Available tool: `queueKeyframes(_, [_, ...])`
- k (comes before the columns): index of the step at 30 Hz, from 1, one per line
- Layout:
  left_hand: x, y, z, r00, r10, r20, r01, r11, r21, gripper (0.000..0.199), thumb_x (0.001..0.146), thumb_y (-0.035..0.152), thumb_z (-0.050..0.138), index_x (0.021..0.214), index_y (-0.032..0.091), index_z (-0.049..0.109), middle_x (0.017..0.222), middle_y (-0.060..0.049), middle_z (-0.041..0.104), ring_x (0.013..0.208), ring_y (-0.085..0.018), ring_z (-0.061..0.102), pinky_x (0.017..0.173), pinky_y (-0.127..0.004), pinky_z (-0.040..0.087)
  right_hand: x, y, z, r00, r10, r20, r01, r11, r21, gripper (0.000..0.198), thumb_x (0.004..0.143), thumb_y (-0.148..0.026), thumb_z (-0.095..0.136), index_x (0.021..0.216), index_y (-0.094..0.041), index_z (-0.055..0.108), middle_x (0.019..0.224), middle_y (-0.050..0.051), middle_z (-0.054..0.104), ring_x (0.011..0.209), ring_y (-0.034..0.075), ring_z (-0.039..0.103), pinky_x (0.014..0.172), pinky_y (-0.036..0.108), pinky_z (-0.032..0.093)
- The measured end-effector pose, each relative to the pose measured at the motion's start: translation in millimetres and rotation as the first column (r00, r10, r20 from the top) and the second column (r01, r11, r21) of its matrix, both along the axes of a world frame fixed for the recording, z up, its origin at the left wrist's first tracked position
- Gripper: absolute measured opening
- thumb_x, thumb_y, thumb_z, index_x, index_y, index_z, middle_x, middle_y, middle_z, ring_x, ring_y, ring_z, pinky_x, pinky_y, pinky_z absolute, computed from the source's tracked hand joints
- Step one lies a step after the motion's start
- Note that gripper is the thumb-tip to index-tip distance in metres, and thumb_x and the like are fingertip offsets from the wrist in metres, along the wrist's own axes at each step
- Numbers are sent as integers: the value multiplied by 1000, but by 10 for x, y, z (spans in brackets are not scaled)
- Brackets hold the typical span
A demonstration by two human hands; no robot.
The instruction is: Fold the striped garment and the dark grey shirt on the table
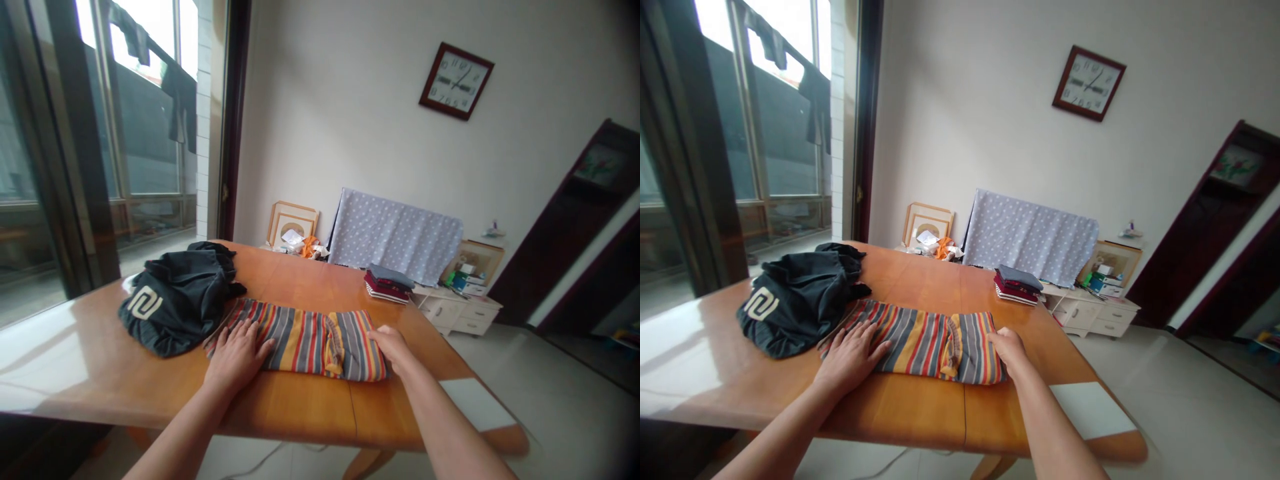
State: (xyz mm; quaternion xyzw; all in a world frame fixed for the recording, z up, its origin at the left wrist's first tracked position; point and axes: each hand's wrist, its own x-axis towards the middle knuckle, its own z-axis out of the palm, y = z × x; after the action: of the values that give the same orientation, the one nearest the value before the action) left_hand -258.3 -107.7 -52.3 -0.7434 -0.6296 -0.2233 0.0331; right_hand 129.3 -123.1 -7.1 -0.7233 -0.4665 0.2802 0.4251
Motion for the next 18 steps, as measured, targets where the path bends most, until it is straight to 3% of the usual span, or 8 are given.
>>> queueKeyframes(4, [9, -34, 40, 1000, 15, 16, -15, 1000, 12, 65, 96, 63, 37, 139, 18, 55, 149, -15, 52, 143, -32, 40, 120, -51, 18, -96, 116, 205, 986, 8, 166, -11, 1000, 18, 21, 71, -39, 66, 67, -21, 57, 60, -1, 62, 58, 15, 56, 50, 22, 34])
queueKeyframes(9, [4, -53, 38, 999, 6, 39, -7, 1000, 27, 63, 97, 60, 38, 139, 17, 55, 148, -15, 53, 143, -32, 41, 120, -50, 20, -387, 310, 482, 872, 63, 485, -64, 998, -15, 24, 74, -43, 65, 67, -21, 59, 60, -1, 62, 56, 14, 54, 50, 23, 29])
queueKeyframes(18, [-19, -73, 12, 995, 6, 98, -11, 999, 44, 59, 97, 59, 39, 136, 20, 57, 146, -13, 55, 141, -31, 42, 120, -49, 21, -1231, 546, 741, 710, 214, 670, -185, 976, -115, 22, 76, -43, 66, 76, -21, 67, 70, 1, 68, 62, 15, 59, 52, 24, 30])
